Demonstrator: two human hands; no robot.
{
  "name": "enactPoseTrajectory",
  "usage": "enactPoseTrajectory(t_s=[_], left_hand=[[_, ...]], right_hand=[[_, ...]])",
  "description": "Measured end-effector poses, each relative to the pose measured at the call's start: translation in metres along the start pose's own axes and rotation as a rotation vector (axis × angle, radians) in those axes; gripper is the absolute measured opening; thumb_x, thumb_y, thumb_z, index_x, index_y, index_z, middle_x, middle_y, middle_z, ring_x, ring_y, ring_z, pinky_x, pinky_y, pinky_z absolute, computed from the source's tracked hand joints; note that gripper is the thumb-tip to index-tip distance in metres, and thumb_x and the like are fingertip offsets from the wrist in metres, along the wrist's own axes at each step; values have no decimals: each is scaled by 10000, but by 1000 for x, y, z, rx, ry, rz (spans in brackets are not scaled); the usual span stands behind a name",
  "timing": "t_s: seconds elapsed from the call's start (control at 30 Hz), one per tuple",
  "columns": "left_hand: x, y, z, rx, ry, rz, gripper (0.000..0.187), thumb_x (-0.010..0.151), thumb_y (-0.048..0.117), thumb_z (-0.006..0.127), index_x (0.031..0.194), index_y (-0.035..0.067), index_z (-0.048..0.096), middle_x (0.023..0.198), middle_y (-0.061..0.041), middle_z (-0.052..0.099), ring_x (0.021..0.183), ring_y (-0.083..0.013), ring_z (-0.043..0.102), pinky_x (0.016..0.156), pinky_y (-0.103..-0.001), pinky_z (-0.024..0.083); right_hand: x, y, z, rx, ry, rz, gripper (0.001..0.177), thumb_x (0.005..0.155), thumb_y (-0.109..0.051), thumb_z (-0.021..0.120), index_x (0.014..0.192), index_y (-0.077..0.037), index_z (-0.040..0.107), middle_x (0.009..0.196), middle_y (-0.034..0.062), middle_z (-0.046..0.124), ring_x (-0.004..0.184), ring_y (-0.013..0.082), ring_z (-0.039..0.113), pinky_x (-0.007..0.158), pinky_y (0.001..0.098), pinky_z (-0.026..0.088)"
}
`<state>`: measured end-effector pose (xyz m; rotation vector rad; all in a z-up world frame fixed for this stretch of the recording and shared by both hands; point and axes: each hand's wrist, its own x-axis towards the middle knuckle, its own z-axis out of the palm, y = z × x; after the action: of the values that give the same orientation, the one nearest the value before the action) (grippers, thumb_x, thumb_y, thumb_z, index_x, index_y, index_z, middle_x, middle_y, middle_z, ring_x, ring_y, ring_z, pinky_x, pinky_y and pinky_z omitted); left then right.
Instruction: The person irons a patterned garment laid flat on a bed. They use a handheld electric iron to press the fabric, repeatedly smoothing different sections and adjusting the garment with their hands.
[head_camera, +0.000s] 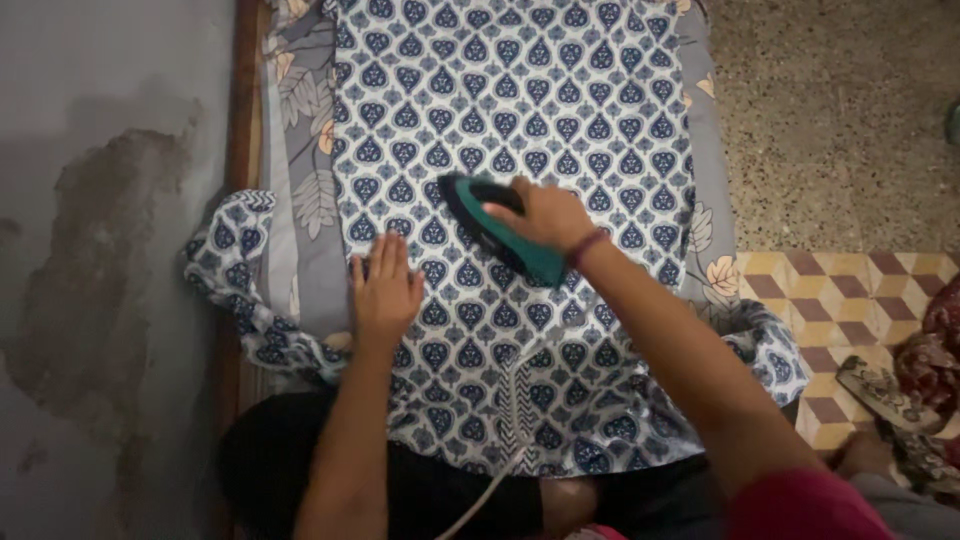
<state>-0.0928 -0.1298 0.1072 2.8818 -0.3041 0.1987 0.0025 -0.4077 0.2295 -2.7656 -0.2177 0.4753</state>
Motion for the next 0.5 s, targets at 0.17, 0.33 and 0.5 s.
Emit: enactPoseTrajectory(t_s=[0.17, 0.33, 0.5], left_hand=[[-17, 4, 1, -78, 93, -7, 685, 1019, 476, 483, 1536, 27, 457, 1636, -145, 390, 1526, -275, 326, 1216, -569, 223], [-19, 2, -3, -73, 137, 7, 676, 1012, 472, 502, 1533, 42, 474, 1635, -130, 408, 1532, -269, 357, 1238, -561, 244], [-16, 0, -3, -77, 37, -36, 711, 970, 484, 503, 1537, 57, 450, 1639, -113, 391, 1526, -259, 326, 1213, -550, 222]], right_hand=[[-42, -7, 1, -125, 76, 3, 506, 978, -571, 547, 1188, -119, 630, 816, 178, 741, 754, 370, 734, 689, 499, 592], [-13, 12, -15, -88, 106, 73, 479, 1016, -532, 535, 1163, -83, 617, 807, 169, 735, 731, 348, 740, 662, 486, 607], [40, 46, -34, -94, 251, 72, 467, 993, -524, 594, 1078, -68, 647, 865, 190, 734, 784, 378, 733, 689, 513, 588]])
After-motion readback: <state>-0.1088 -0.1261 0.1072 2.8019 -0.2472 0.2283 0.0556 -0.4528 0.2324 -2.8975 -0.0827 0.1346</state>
